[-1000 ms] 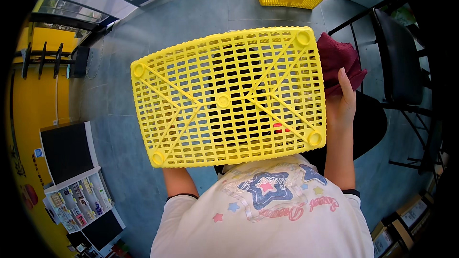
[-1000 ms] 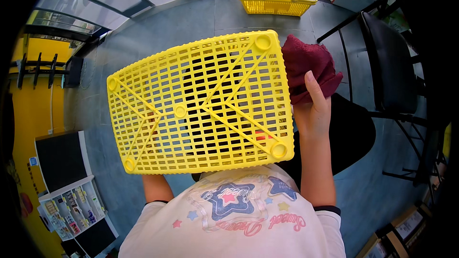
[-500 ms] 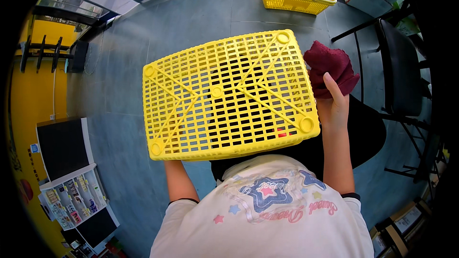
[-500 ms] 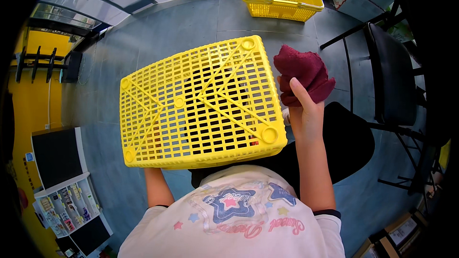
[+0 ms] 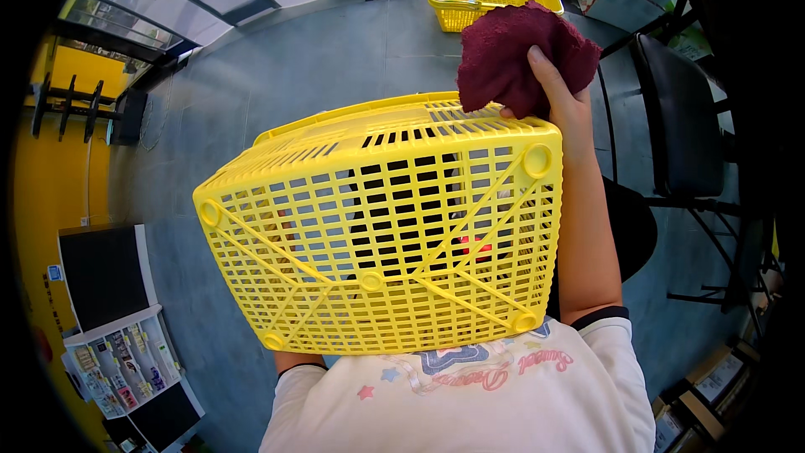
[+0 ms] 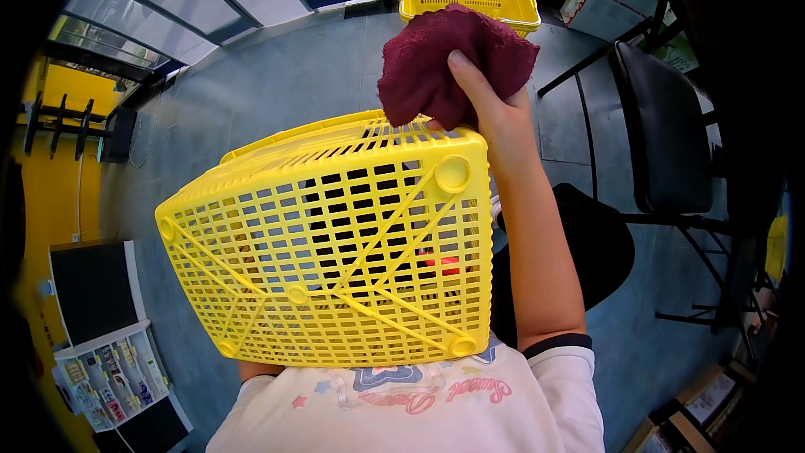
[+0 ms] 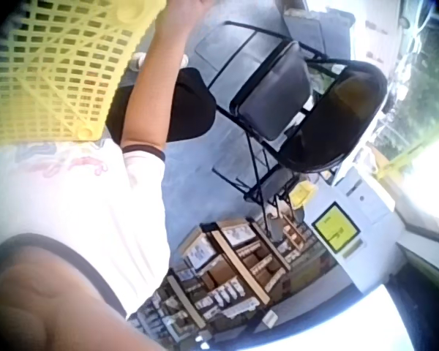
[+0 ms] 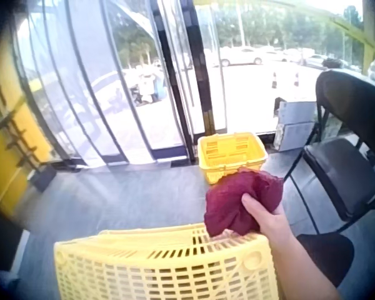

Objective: The person wipes the interior and exterior of a yellow plastic shopping basket using a maroon cloth. After cleaning the first basket, they place it on a chair and pick up a second yellow basket to continue wiping it down in the same manner.

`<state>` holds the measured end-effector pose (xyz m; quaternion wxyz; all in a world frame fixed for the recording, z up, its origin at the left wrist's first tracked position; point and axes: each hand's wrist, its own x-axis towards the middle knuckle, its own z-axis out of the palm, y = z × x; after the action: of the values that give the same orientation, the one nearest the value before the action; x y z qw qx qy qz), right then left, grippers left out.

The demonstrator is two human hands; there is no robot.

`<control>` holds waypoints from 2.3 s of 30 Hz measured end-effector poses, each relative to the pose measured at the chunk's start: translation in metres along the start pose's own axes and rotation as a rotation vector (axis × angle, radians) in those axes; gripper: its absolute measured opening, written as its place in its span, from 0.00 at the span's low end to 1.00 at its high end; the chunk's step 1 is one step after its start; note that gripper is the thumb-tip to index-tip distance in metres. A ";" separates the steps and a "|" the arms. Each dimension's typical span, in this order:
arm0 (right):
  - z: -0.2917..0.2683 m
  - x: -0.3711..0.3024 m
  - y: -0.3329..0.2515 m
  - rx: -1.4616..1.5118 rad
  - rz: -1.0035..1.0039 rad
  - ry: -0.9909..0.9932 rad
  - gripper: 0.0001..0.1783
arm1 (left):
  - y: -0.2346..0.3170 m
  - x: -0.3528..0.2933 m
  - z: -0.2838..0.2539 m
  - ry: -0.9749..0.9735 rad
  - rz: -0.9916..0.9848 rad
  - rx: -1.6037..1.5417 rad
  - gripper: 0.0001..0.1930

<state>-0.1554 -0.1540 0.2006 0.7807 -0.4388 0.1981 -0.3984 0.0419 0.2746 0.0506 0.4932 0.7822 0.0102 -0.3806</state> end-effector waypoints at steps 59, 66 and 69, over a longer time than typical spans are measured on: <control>0.068 -0.106 -0.034 -0.208 0.076 -0.134 0.21 | 0.296 -0.031 0.143 -0.784 0.367 1.109 0.37; 0.111 -0.077 0.031 -0.657 -0.047 -0.581 0.12 | 0.275 0.046 0.170 -1.097 0.602 1.052 0.38; 0.111 -0.074 0.055 -0.754 -0.020 -0.623 0.13 | 0.274 0.053 0.177 -0.912 0.311 0.997 0.37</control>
<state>-0.1022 -0.0206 0.2110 0.5856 -0.7912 0.0814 -0.1563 0.0834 -0.0227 0.1883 0.0790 0.6698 -0.4863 -0.5555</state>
